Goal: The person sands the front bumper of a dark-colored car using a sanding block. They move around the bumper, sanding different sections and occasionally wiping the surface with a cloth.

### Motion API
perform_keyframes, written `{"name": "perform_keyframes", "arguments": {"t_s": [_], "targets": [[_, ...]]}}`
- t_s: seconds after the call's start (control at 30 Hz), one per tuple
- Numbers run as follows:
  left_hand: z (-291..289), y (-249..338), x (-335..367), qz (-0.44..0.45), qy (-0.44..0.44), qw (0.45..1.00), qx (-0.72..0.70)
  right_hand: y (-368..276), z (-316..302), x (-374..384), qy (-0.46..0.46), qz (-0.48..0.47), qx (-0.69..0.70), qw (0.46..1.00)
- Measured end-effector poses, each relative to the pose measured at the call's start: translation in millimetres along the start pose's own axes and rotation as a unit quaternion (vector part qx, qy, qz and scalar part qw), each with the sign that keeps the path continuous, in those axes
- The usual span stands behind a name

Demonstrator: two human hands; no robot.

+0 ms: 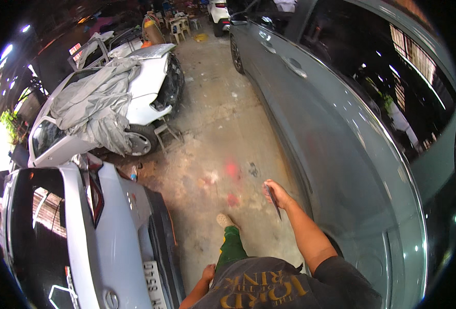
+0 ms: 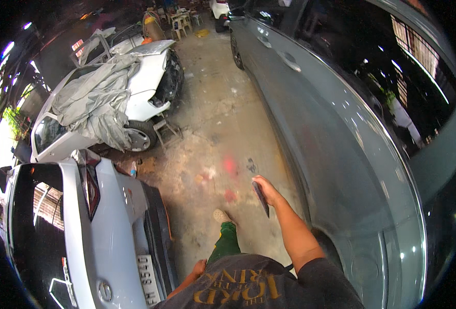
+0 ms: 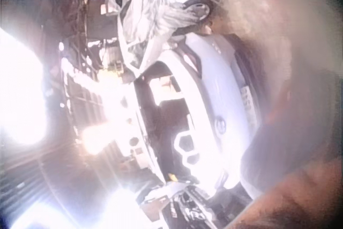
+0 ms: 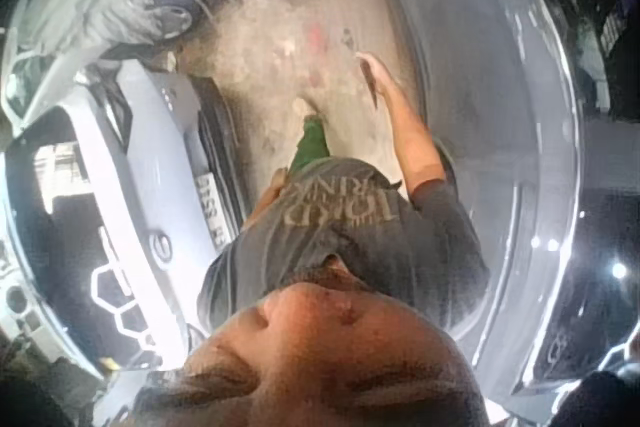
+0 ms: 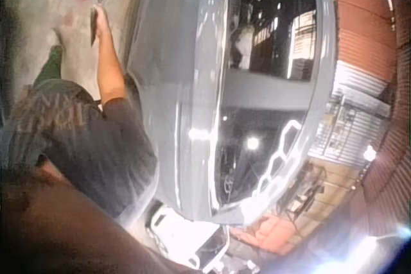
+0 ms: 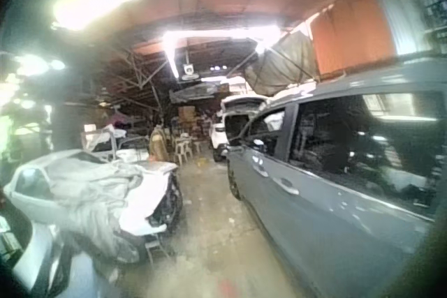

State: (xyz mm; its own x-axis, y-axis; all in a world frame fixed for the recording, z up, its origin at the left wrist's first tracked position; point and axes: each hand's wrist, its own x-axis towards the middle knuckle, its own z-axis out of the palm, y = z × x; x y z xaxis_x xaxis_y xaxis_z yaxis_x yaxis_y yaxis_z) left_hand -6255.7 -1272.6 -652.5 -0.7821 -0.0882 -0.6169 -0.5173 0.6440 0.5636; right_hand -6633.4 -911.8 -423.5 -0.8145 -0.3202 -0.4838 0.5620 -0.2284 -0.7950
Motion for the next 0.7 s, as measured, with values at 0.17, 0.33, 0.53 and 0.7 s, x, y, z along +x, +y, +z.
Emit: {"name": "perform_keyframes", "arguments": {"t_s": [0.17, 0.33, 0.53, 0.7], "targets": [[-118, 52, 154, 0.048, -0.076, 0.995, 0.046, -80, 3, 190, -0.105, 0.009, -0.008, 0.994], [-248, 168, 364, -0.086, -0.111, 0.988, 0.067, -7, -192, 255, 0.179, 0.102, 0.097, 0.974], [-429, 219, 585, -0.058, -0.031, 0.997, 0.049, 30, -211, 221, 0.236, 0.272, 0.262, 0.895], [-501, 297, 754, 0.082, 0.034, 0.994, 0.065, -99, -186, 387, 0.318, 0.346, 0.093, 0.878]]}}
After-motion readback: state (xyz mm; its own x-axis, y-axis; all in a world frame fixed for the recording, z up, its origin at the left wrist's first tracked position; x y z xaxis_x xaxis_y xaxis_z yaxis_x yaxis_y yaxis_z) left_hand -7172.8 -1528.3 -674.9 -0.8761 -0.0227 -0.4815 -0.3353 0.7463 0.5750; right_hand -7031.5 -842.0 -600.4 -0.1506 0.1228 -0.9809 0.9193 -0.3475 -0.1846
